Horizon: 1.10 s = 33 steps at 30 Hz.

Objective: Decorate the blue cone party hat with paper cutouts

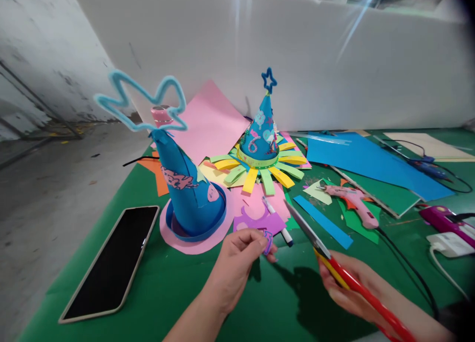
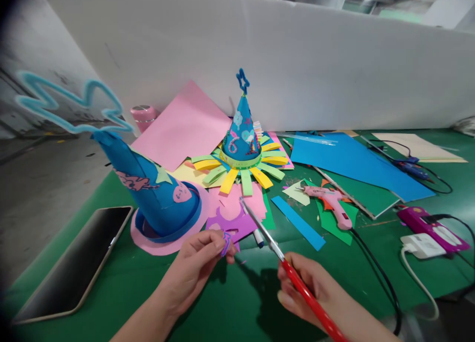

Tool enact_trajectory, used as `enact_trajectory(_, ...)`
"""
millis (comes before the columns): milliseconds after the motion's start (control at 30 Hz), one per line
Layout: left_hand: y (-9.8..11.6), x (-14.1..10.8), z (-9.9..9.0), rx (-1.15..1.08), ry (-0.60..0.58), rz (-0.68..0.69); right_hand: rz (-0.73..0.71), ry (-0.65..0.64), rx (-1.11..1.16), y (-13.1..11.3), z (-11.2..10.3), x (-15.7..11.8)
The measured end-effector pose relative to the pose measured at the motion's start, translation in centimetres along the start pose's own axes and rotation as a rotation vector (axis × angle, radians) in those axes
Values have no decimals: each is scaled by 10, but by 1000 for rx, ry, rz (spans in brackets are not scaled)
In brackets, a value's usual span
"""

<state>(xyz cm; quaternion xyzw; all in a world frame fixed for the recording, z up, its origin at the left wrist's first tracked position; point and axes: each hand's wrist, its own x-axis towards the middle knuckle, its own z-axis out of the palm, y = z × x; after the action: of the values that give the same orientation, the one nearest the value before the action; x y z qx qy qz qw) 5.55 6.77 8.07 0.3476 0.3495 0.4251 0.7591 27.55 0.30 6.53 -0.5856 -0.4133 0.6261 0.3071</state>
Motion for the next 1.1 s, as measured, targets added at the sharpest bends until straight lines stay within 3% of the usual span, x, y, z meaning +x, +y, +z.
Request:
enact_trajectory(67, -3, -1, 1, 38, -9, -11, -101, 17, 80, -13, 18, 8)
enact_trajectory(200, -9, -1, 2, 116, -14, -5, -296, 196, 105, -41, 56, 19)
enact_trajectory(333, -11, -1, 1, 192, -20, 20, -401, 261, 222, -47, 75, 27)
enact_trajectory(600, -15, -2, 3, 221, -1, -2, -413, 259, 250, -43, 77, 31)
enact_trajectory(733, -15, -3, 3, 175, 16, -5, -392, 181, 248, -42, 77, 28)
enact_trajectory(1100, -15, 0, 1, 51, -19, -91, -378, 190, 186, -44, 72, 28)
